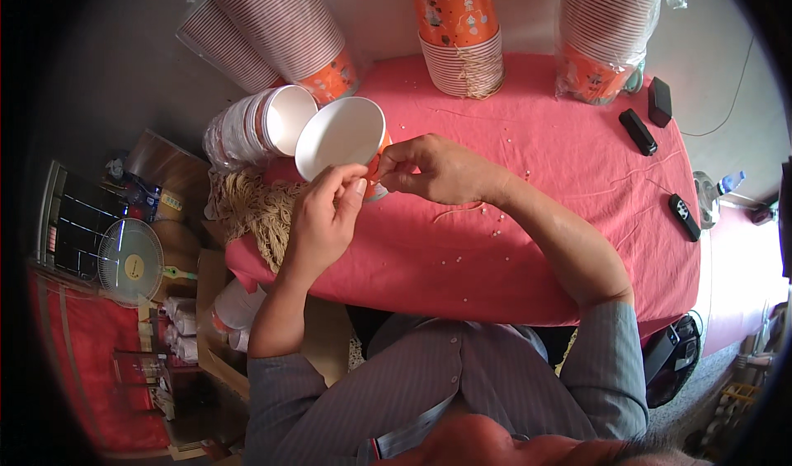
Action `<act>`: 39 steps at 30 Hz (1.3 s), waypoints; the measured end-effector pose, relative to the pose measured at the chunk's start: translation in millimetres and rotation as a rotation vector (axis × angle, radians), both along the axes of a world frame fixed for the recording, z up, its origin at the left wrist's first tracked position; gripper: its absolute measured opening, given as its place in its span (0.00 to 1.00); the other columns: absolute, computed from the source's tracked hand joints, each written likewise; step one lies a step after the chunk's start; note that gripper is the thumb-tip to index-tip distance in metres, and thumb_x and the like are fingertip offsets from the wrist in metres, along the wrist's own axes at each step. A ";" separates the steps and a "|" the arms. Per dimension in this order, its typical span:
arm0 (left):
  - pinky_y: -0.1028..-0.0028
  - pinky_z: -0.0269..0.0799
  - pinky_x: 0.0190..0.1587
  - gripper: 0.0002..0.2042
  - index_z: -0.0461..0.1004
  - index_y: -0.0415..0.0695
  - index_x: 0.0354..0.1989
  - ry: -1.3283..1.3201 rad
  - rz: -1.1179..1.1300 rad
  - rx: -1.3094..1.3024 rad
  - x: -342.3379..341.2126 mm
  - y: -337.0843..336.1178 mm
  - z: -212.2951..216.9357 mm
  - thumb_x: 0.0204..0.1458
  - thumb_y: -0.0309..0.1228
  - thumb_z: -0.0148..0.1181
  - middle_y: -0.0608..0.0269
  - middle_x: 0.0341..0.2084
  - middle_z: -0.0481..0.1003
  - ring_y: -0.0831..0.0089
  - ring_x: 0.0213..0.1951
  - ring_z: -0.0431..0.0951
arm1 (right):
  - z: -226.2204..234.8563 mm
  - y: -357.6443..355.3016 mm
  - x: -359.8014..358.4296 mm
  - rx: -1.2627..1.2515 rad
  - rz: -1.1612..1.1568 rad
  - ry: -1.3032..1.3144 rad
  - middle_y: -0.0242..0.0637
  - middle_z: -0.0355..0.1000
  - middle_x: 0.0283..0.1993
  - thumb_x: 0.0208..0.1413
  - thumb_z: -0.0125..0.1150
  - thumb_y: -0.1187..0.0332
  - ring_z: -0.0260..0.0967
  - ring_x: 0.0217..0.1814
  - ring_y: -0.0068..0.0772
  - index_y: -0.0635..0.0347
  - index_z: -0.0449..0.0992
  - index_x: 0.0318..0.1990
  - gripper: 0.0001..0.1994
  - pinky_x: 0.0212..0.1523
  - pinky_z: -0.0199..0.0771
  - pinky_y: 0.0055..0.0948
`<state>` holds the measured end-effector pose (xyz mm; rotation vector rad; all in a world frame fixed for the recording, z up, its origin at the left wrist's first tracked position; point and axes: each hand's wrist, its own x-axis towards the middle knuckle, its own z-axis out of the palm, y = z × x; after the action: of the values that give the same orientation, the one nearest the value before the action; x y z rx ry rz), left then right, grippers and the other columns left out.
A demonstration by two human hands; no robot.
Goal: Threading a thin string or wire through holes in paper cups for packaging or assembly.
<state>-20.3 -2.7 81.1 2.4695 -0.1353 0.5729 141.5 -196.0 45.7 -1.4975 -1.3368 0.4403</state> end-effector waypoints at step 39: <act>0.82 0.56 0.19 0.17 0.77 0.42 0.39 0.552 -0.090 -0.783 7.4 4.4 -22.1 0.76 0.42 0.53 0.65 0.26 0.78 0.83 0.20 0.71 | -8.6 4.3 -2.8 -0.021 -0.026 -0.195 0.49 0.85 0.42 0.66 0.65 0.71 0.85 0.45 0.49 0.66 0.83 0.47 0.08 0.51 0.83 0.45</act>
<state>-12.9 1.7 58.9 1.7517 0.1702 -0.1128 138.7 -191.7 37.1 -1.6058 -1.4651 0.2980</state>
